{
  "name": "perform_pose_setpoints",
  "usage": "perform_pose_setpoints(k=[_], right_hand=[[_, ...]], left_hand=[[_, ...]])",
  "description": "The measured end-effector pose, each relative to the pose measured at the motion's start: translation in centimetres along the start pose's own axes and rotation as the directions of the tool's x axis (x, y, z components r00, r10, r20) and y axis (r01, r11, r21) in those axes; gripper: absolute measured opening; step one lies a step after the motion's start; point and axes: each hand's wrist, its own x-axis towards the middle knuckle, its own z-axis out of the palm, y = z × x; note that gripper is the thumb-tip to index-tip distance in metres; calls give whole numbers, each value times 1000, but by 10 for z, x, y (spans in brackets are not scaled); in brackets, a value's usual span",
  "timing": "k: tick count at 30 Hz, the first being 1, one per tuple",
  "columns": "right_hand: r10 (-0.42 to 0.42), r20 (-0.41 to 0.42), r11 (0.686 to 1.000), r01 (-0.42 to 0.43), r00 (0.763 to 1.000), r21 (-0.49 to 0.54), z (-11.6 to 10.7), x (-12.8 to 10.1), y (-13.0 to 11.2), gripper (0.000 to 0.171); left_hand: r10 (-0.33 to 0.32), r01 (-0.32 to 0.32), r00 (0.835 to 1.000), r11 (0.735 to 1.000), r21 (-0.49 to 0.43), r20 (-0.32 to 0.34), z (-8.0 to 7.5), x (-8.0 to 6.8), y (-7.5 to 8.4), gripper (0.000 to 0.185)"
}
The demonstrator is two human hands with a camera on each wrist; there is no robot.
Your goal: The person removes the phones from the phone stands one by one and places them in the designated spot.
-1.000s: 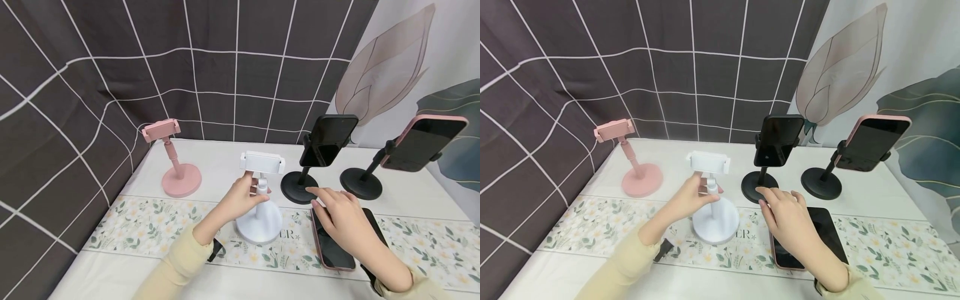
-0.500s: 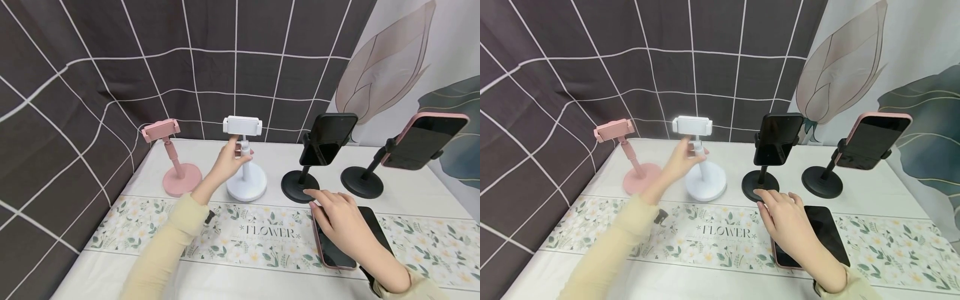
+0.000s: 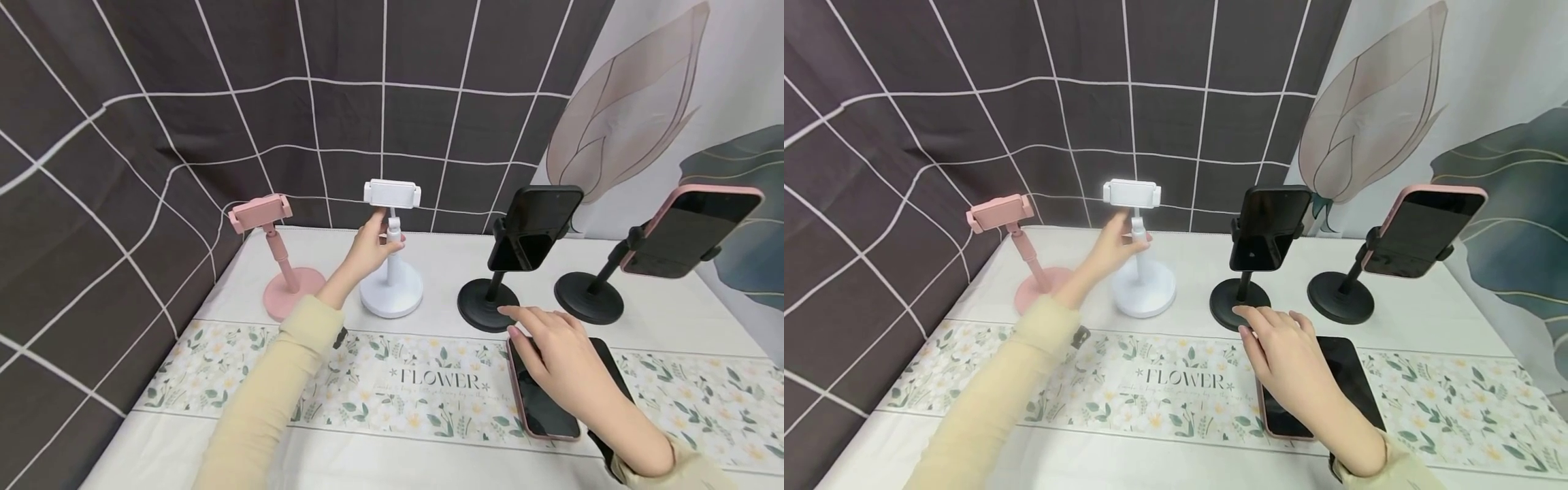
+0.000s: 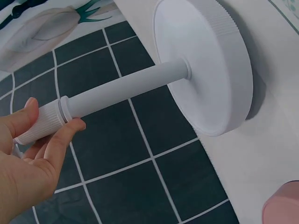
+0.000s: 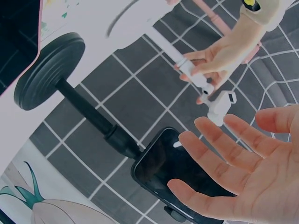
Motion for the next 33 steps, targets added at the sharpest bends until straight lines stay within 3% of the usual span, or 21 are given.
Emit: perform_pose_setpoints(k=[5, 13, 18, 23, 26, 30, 33], right_hand=[[-1, -4, 1000, 1, 1000, 2, 0, 0, 1, 31], [-7, -35, 1000, 7, 999, 11, 0, 2, 3, 29], [-8, -72, 997, 13, 997, 76, -1, 7, 8, 28], [-4, -124, 987, 24, 992, 157, -1, 13, 18, 25], [13, -168, 984, 18, 986, 178, -1, 15, 23, 22], [101, -267, 958, -21, 958, 286, 0, 21, 29, 20], [206, -381, 891, -12, 901, 453, 3, 29, 34, 24]], left_hand=[[-21, 21, 1000, 999, -32, -13, 0, 5, -7, 64], [-25, 24, 1000, 997, -68, -12, 1, 10, -11, 77], [-63, 63, 998, 997, 37, -20, -1, 9, -10, 74], [-112, 114, 993, 973, 202, -21, -2, 3, -1, 68], [-128, 133, 991, 971, 198, -37, 5, -6, 8, 76], [-94, 105, 990, 989, 106, -103, 29, -24, 22, 97], [-5, 19, 982, 997, 72, -187, 48, -35, 38, 101]])
